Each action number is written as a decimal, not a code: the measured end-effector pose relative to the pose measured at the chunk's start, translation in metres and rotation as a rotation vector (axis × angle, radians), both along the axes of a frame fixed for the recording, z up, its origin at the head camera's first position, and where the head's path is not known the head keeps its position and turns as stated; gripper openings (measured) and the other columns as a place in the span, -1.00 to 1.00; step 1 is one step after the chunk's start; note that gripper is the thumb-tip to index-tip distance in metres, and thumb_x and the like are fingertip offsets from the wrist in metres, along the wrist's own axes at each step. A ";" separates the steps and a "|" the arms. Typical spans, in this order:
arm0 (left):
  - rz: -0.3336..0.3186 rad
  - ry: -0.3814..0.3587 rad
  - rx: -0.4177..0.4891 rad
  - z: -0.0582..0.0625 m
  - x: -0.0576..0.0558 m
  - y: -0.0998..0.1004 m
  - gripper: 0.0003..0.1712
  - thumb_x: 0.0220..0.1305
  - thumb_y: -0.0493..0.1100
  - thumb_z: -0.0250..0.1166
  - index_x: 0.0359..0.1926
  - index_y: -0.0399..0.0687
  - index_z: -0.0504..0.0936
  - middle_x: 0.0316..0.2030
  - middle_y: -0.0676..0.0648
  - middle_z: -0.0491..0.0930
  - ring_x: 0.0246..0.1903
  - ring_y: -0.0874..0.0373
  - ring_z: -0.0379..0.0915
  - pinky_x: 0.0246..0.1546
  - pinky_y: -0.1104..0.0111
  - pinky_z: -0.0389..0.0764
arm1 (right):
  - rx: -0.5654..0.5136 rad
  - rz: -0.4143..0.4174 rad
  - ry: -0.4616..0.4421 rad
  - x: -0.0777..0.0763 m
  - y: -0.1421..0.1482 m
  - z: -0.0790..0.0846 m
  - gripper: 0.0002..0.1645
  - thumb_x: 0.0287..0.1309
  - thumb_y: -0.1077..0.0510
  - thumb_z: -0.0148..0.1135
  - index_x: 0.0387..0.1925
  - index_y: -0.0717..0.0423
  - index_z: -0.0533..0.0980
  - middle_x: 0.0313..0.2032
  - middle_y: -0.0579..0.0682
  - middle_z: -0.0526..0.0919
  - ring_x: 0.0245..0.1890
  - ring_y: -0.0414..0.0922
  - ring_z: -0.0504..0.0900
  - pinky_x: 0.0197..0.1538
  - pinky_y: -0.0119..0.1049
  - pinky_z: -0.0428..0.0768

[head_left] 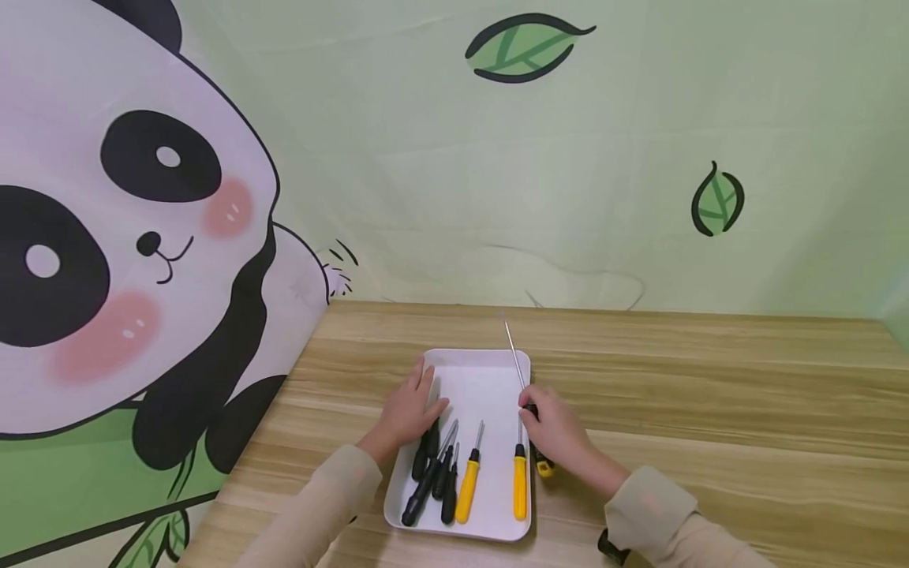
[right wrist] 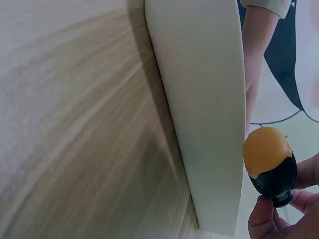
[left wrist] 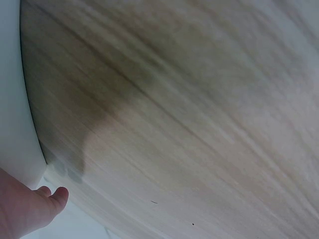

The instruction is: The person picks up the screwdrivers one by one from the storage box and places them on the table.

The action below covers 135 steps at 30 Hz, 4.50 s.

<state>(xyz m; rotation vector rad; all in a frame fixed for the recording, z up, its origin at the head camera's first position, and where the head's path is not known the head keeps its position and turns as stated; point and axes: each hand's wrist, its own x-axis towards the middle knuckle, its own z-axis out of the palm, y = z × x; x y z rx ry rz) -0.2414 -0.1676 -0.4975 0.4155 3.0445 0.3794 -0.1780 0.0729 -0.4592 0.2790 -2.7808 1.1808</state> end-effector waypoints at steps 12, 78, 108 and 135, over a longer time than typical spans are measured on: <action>-0.005 0.006 -0.005 0.000 -0.001 0.000 -0.21 0.25 0.17 -0.03 0.34 -0.18 0.04 0.39 -0.19 -0.18 0.25 -0.14 0.12 0.18 0.05 0.27 | -0.107 -0.036 -0.056 -0.006 0.020 -0.007 -0.94 0.04 0.34 0.07 -0.40 0.19 0.45 -0.45 0.05 0.49 -0.50 -0.14 0.38 -0.41 -0.34 0.37; 0.019 -0.012 0.006 0.001 0.000 0.001 -0.21 0.24 0.18 -0.02 0.35 -0.15 0.04 0.39 -0.16 -0.17 0.25 -0.12 0.13 0.20 0.07 0.25 | -0.475 -0.141 -0.552 -0.024 0.070 -0.035 -0.70 -0.02 0.36 0.15 -0.19 0.43 0.42 -0.49 -0.03 0.52 -0.55 -0.23 0.46 -0.50 -0.36 0.51; 0.030 -0.025 0.011 0.002 -0.001 0.002 -0.20 0.24 0.19 -0.01 0.35 -0.12 0.02 0.40 -0.14 -0.19 0.25 -0.11 0.14 0.20 0.07 0.25 | -0.224 -0.110 -0.448 -0.025 0.064 -0.033 -0.77 -0.06 0.35 0.19 -0.27 0.34 0.47 -0.61 -0.02 0.41 -0.65 -0.20 0.41 -0.64 -0.41 0.45; 0.030 -0.018 0.025 0.003 0.002 0.003 -0.22 0.24 0.18 -0.01 0.35 -0.13 0.04 0.40 -0.15 -0.18 0.26 -0.11 0.12 0.21 0.07 0.23 | -0.223 -0.057 -0.444 -0.009 0.078 -0.019 -0.62 0.02 0.25 0.14 -0.10 0.36 0.39 -0.36 0.15 0.52 -0.55 -0.14 0.43 -0.59 -0.31 0.50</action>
